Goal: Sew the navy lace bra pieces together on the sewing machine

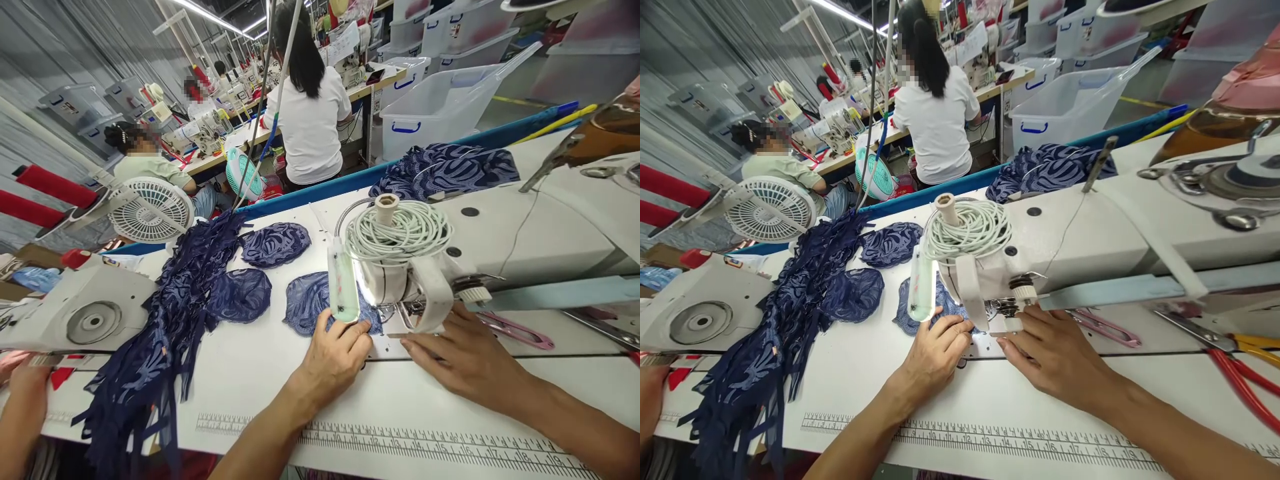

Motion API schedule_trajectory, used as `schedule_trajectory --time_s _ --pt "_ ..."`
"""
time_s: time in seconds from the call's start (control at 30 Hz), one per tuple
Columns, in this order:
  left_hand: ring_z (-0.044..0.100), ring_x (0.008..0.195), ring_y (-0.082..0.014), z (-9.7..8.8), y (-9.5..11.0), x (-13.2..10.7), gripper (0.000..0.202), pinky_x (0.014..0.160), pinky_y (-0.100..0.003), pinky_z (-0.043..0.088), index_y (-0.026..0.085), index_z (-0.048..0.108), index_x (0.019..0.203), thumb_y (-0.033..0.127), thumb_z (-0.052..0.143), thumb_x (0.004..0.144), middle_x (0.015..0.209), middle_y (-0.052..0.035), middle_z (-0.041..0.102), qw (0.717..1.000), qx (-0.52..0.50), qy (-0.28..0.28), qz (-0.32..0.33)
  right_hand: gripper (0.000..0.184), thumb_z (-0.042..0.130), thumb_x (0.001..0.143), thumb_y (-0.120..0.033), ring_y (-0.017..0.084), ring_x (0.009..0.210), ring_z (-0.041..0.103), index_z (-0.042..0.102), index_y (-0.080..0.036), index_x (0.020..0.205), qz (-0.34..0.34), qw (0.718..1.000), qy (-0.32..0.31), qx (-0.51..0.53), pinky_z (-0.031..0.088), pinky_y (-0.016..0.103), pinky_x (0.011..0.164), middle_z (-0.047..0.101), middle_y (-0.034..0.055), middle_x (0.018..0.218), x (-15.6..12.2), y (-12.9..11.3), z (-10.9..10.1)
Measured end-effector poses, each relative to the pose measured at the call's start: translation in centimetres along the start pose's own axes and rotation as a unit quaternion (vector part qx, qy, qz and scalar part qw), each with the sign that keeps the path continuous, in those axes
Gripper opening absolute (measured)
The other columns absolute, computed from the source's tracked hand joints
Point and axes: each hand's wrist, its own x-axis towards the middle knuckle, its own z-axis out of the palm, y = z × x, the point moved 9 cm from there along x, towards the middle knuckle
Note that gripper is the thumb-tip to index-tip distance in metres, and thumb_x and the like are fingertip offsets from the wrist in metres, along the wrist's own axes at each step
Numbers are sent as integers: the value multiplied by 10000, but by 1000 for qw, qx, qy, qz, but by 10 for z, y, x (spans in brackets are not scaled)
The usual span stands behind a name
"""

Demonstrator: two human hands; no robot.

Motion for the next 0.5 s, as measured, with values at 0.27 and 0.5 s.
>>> schedule_trajectory --time_s 0.27,0.5 --pt "635 998 -211 9 -8 1 256 820 -344 484 195 618 976 -9 483 899 1185 -44 733 998 -55 -36 -23 283 481 1022 -234 262 858 613 734 -160 1126 -12 997 -37 -66 357 361 706 690 114 832 0 -1 14" --pt "615 819 -194 12 -34 12 246 733 -307 510 184 598 880 88 407 1001 863 -70 690 973 -201 12 -114 314 439 1030 -180 218 802 586 678 -194 1232 -45 996 -75 -2 345 417 837 690 61 854 2 -13 18"
